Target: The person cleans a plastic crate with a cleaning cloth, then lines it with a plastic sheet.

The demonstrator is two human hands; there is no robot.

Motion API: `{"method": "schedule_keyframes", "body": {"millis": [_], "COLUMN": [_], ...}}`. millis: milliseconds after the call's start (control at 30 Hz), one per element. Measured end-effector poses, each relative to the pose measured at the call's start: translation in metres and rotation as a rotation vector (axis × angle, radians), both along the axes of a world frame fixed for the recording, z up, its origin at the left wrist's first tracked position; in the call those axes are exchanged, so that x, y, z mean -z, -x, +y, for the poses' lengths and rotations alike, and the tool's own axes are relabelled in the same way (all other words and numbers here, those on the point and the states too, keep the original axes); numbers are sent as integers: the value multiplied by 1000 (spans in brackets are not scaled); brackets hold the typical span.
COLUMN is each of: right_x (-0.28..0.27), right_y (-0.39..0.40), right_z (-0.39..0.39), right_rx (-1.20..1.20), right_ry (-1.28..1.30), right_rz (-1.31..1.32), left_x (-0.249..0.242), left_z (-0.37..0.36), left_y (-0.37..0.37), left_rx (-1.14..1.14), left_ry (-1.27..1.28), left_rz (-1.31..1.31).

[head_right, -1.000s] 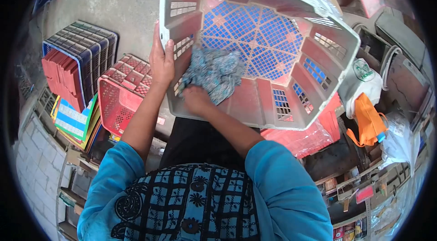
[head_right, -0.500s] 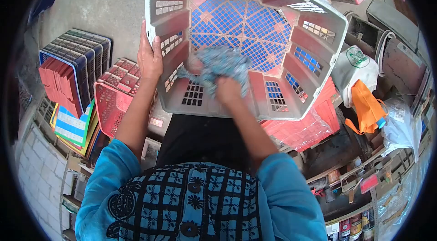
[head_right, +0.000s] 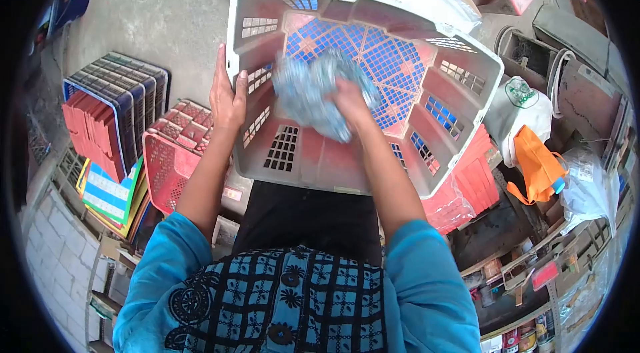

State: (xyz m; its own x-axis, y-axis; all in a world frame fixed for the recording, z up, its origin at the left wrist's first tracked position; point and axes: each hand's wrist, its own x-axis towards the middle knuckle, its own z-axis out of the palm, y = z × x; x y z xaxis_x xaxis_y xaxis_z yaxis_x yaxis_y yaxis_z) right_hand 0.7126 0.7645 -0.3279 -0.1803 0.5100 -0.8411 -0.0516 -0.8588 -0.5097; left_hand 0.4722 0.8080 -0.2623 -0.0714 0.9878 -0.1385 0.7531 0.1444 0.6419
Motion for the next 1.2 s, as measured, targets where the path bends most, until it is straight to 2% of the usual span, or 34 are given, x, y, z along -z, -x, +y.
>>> {"method": "schedule_keyframes", "body": {"millis": [33,67,100,167,200,233,300,333,400,433,467,533,600,633,733,767,800,867,933,1000,1100,1133,1167,1200], "right_x": [4,19,50,69,74,50,-2,-7,-61,-65,-59,-45,-13,5,40,35,26,5,-60,-41,16,44,74,77], "right_y": [21,42,61,115,127,144,146,152,153,152,152,149,142,142,158,150,141,146,134,147,138,122,106,94], "right_z": [31,55,73,107,127,137,132,122,109,98,88,76,64,63,76,86,92,83,80,68,70,71,67,71], "right_rx": [176,253,179,384,58,-10,213,323,247,175,115,137,88,185,225,264,166,120,2,62,-245,-556,-492,-644], "right_ry": [-71,-170,-274,-222,-215,-292,-386,-638,-624,-728,-926,-1060,-812,-611,-740,-720,-656,-687,-482,-792,-840,-862,-1002,-964], "right_rz": [16,2,-164,-388,-389,-647,-447,-373,-389,-374,-431,-437,-524,-447,-621,-501,-514,-458,-260,-399,-755,-870,-909,-959], "left_x": [-2,-3,-4,-3,0,3,3,3,2,5,6,5,1,0,6,5,6,9,10,11,4,1,0,-1], "left_z": [1,2,3,4,9,8,3,4,3,1,1,2,4,3,5,4,2,0,-1,-2,2,3,3,4], "left_y": [0,-1,0,1,2,4,6,6,7,8,9,9,4,3,3,3,3,4,8,9,1,-1,-2,-3], "left_rx": [19,31,42,57,58,56,57,49,32,13,19,29,31,32,35,23,16,3,0,16,19,19,17,13], "left_ry": [-2,-6,-9,-1,11,38,50,67,104,98,83,50,35,36,40,63,86,96,125,91,40,47,56,67], "left_rz": [17,12,8,-28,-50,-71,-101,-127,-193,-269,-230,-137,-179,-163,-148,-132,-117,-137,-169,-146,-151,-126,-99,-70]}}
